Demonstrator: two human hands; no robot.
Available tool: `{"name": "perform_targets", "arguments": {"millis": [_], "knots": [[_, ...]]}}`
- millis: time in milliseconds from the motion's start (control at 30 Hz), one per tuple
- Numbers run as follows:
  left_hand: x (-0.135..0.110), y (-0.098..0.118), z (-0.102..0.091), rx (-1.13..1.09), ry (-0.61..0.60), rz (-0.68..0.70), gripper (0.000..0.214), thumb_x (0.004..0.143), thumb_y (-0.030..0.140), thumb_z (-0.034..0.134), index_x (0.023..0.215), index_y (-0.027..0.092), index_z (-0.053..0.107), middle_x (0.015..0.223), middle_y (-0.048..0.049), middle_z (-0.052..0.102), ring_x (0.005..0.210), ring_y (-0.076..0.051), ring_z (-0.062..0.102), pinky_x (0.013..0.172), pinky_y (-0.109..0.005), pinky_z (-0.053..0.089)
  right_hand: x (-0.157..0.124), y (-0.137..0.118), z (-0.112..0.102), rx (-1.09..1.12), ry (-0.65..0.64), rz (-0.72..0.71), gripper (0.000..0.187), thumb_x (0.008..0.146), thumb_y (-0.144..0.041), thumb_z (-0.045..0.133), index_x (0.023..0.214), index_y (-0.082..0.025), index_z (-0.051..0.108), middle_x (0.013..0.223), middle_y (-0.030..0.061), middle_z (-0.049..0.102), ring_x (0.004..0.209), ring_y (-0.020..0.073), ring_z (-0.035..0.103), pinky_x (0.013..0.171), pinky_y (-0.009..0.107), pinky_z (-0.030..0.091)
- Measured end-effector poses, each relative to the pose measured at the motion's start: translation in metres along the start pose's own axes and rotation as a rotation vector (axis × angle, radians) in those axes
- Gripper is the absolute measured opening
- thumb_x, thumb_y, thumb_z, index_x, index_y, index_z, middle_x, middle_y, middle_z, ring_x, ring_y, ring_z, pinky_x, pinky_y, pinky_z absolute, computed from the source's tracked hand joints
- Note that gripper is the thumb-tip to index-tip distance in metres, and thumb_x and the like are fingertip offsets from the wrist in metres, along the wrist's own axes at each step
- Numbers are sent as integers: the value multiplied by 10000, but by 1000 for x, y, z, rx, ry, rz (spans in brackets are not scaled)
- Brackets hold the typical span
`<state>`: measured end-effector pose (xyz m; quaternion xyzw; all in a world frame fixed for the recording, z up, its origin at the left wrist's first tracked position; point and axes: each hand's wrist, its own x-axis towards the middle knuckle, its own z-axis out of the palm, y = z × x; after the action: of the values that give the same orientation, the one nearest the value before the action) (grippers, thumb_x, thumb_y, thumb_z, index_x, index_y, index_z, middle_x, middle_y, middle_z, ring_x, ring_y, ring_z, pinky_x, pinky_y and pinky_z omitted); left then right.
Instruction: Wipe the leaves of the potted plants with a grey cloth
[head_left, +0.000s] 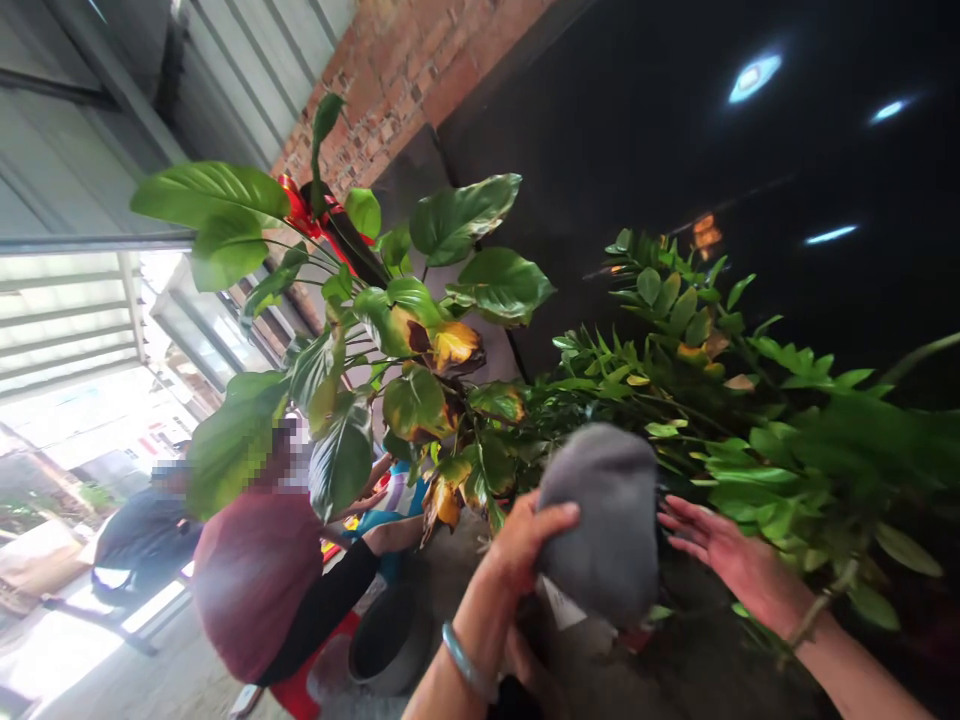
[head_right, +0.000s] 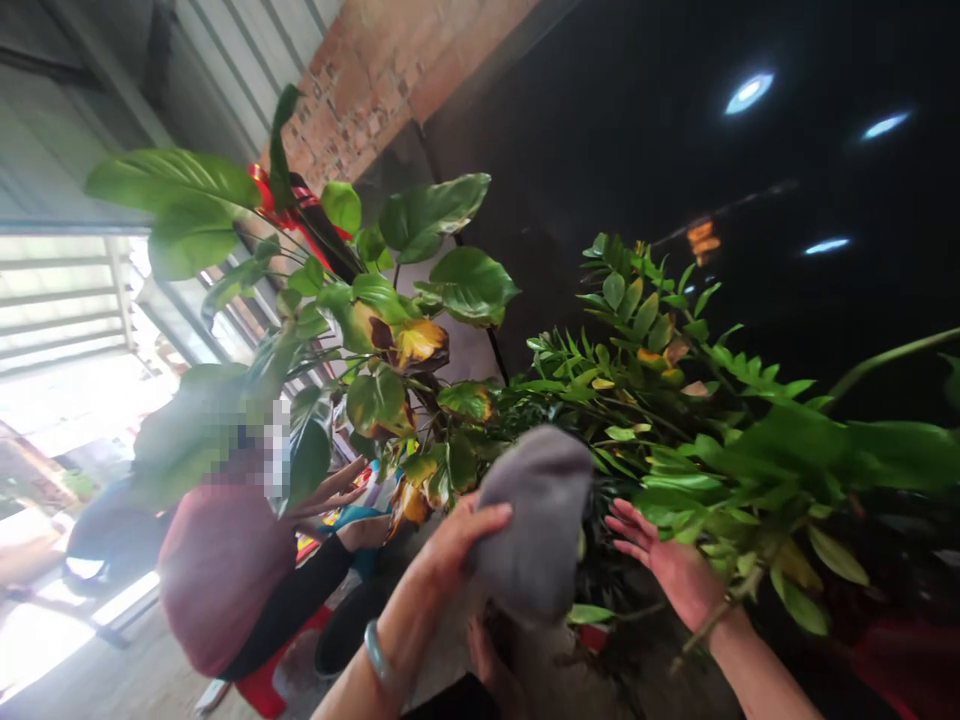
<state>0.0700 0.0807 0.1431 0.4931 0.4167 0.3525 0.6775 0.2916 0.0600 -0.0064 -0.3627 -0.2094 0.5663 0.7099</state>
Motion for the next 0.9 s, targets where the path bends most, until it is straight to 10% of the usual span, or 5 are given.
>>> {"name": "perform_targets", "arguments": {"millis": [167, 333, 467, 700, 900], "knots": [[34, 12, 9, -160, 226, 118, 457, 404, 419, 870, 722, 151, 680, 626, -3, 652, 586, -145, 563, 648, -284, 446, 2, 0, 3, 10, 3, 18, 304, 602, -493, 722, 812, -278, 774, 1051, 123, 754, 1109, 377, 626, 896, 517, 503], [10, -47, 5, 268, -70, -252, 430, 360, 342, 855, 730, 154, 743, 689, -9, 683, 654, -172, 578, 725, -329, 438, -1, -4, 4, 48, 80, 58, 289, 598, -408, 758, 872, -316, 759, 974, 59, 771, 979, 324, 674, 762, 443, 572], [-7, -26, -4, 281, -142, -228, 482, 342, 384, 883, 742, 151, 746, 697, -20, 684, 646, -172, 576, 716, -324, 440, 4, 4, -3, 62, 30, 20, 246, 615, -425, 734, 830, -310, 762, 1051, 67, 761, 954, 321, 675, 783, 443, 570], [34, 5, 5, -113, 239, 54, 572, 220, 466, 889, 663, 157, 701, 599, 0, 663, 579, -139, 558, 626, -269, 442, 16, 16, -12, 138, 22, 3, 329, 633, -474, 698, 912, -315, 768, 1226, 93, 697, 934, 364, 669, 830, 580, 508], [2, -36, -5, 229, -105, -263, 448, 316, 363, 888, 689, 156, 754, 663, -16, 705, 606, -156, 589, 690, -305, 461, 18, 17, -16, 144, 2, 1, 280, 595, -408, 745, 840, -275, 773, 1070, 119, 750, 1081, 397, 628, 988, 589, 427]]}}
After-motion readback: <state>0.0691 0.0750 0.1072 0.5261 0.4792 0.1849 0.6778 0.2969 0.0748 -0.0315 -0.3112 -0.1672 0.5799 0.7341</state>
